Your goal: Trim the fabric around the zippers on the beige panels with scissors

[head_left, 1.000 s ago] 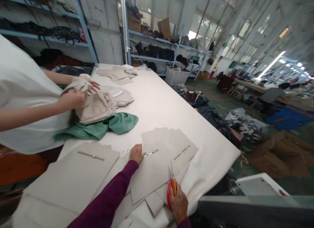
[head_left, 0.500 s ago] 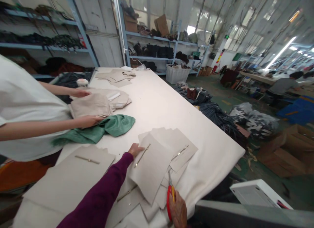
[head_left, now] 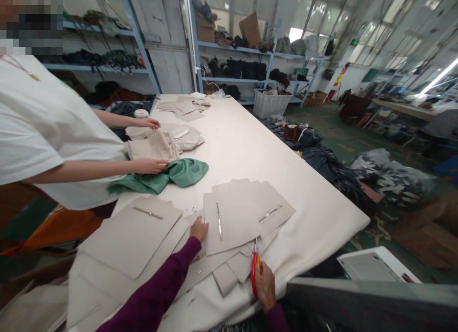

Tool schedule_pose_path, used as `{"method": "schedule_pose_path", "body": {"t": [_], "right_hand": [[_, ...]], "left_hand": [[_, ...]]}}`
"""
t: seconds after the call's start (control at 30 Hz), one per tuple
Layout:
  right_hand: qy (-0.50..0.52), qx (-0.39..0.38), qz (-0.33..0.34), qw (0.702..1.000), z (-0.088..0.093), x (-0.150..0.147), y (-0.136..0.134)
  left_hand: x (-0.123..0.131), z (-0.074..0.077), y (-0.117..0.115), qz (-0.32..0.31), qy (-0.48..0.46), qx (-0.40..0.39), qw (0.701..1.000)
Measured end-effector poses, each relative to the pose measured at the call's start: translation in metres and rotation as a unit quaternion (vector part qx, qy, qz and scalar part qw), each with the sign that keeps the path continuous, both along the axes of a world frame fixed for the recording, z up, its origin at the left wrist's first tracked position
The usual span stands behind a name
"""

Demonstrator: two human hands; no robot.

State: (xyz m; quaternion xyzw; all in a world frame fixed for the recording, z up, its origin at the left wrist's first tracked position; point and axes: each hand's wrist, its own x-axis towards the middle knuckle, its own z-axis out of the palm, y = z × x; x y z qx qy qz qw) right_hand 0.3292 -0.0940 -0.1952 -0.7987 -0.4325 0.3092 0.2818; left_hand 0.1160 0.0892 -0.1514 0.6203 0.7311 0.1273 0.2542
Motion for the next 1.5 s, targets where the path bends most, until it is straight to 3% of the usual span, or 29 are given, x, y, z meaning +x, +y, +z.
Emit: {"method": "schedule_pose_path", "body": {"t": [0.1, 0.23, 0.3, 0.43, 0.6, 0.8, 0.97, 1.1, 1.33, 1.5], "right_hand": [[-0.005, -0.017, -0.004, 1.0, 0.002, -0.001, 0.001], [-0.012, -0.038, -0.011, 0.999, 0.006, -0.005, 0.003], [-0.015, -0.043, -0.013, 0.999, 0.007, -0.007, 0.003], [-0.019, -0.042, -0.021, 0.999, 0.008, -0.009, 0.003], [-0.014, -0.023, -0.04, 0.999, 0.012, -0.011, 0.0], [0.001, 0.018, -0.067, 0.998, 0.021, -0.025, -0.021], [-0.012, 0.053, -0.048, 0.997, 0.038, -0.048, -0.033], [-0.052, 0.073, -0.024, 0.996, 0.051, -0.057, -0.034], [-0.144, 0.046, -0.037, 0.988, 0.066, -0.065, -0.041], [-0.202, 0.011, -0.057, 0.978, 0.065, -0.066, -0.037]], "left_hand": [[-0.004, -0.005, -0.038, -0.119, 0.011, 0.039, 0.992], [-0.015, -0.013, -0.067, -0.332, 0.084, 0.08, 0.936], [-0.018, -0.019, -0.067, -0.379, 0.12, 0.078, 0.914], [-0.01, -0.025, -0.052, -0.398, 0.085, 0.05, 0.912], [0.021, -0.018, -0.033, -0.36, -0.021, 0.042, 0.932], [0.048, -0.006, -0.026, -0.221, -0.22, -0.017, 0.95], [0.066, 0.001, -0.043, -0.103, -0.387, -0.125, 0.908], [0.076, 0.01, -0.057, -0.05, -0.465, -0.182, 0.865], [0.079, 0.02, -0.066, -0.028, -0.511, -0.225, 0.829], [0.084, 0.019, -0.076, -0.035, -0.522, -0.246, 0.816]]}}
